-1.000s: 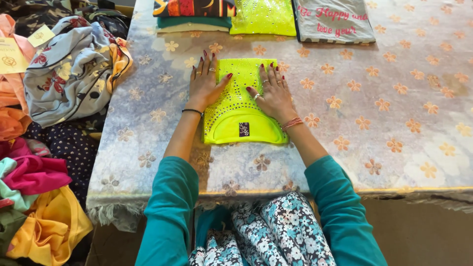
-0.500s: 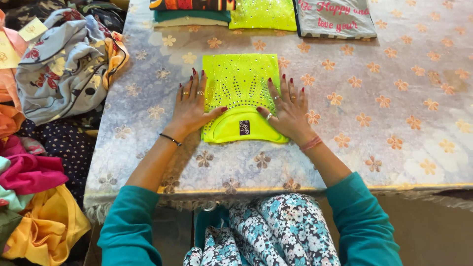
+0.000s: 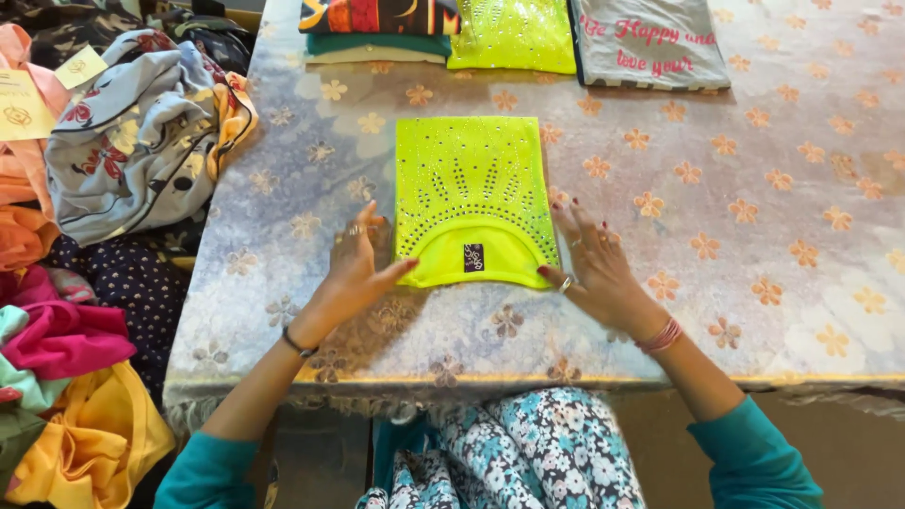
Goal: The person folds a neon green t-shirt on a table, smoothing it out and stacking it with other folded shirts. They then pick up a black t-shirt, lay it flat, and fold it neatly on the table.
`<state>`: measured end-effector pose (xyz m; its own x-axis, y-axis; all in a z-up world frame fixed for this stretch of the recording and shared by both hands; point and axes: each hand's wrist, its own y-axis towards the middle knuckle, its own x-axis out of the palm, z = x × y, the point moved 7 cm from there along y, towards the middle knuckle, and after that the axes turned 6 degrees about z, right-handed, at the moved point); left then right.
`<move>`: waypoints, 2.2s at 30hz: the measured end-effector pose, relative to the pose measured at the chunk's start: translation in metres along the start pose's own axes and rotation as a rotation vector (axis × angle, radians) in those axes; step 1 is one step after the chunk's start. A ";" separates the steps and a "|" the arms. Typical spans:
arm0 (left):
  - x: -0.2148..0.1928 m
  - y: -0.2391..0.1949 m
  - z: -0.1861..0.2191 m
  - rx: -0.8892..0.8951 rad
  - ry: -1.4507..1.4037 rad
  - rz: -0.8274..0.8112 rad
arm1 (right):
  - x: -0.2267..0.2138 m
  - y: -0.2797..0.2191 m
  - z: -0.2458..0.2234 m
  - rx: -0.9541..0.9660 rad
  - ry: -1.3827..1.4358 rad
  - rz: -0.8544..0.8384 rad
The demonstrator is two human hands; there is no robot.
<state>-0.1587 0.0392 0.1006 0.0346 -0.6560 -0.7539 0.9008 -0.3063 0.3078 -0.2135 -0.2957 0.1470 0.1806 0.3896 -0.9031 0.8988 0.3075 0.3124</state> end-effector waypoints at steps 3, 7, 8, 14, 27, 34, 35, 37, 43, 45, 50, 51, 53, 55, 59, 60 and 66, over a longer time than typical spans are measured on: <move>-0.008 0.034 -0.001 -0.198 0.016 0.060 | -0.007 0.018 -0.005 -0.079 -0.016 0.070; 0.001 0.047 0.000 -0.220 0.086 0.007 | -0.012 0.030 -0.016 0.051 0.039 -0.064; -0.006 0.047 0.008 -0.237 0.103 0.005 | -0.015 0.029 -0.019 0.025 0.056 -0.042; -0.031 0.014 0.027 -0.413 0.082 -0.097 | -0.033 0.005 -0.053 -0.252 0.027 0.124; -0.031 -0.010 0.030 -0.453 0.028 -0.128 | -0.004 -0.015 -0.050 -0.320 -0.122 0.038; -0.029 -0.002 0.028 -0.402 0.042 -0.050 | -0.019 -0.010 -0.059 -0.371 -0.112 0.069; -0.028 0.003 0.029 -0.343 -0.005 -0.007 | -0.017 -0.010 -0.056 -0.387 -0.095 0.068; -0.028 0.014 0.035 -0.289 -0.052 0.038 | -0.016 -0.005 -0.053 -0.405 -0.075 0.065; -0.011 0.033 0.021 -0.325 -0.065 -0.062 | -0.015 0.016 -0.055 -0.378 -0.113 -0.027; -0.009 0.026 0.010 -0.393 -0.060 -0.079 | -0.022 0.018 -0.055 -0.359 -0.129 0.042; -0.003 0.015 0.001 -0.402 -0.186 -0.030 | -0.015 0.026 -0.045 -0.346 -0.105 0.055; -0.004 0.014 0.001 -0.398 -0.210 -0.008 | -0.015 0.028 -0.048 -0.378 -0.091 0.067; -0.005 0.015 0.008 -0.418 -0.135 -0.105 | -0.011 0.047 -0.053 -0.376 -0.066 0.042; -0.004 0.014 0.012 -0.438 -0.056 -0.196 | -0.010 0.072 -0.068 -0.380 -0.039 0.021; -0.019 0.027 0.039 -0.257 -0.198 -0.052 | -0.007 0.128 -0.112 -0.505 0.296 -0.045; -0.025 0.028 0.047 -0.221 -0.271 -0.012 | -0.001 0.141 -0.122 -0.549 0.495 -0.134; -0.030 0.030 0.034 -0.311 -0.374 0.007 | 0.099 0.189 -0.150 -0.493 0.204 -0.800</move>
<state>-0.1481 0.0262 0.1525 -0.0657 -0.8776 -0.4749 0.9897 -0.1179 0.0810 -0.0855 -0.0682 0.1607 -0.5278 0.0354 -0.8487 0.4487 0.8599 -0.2432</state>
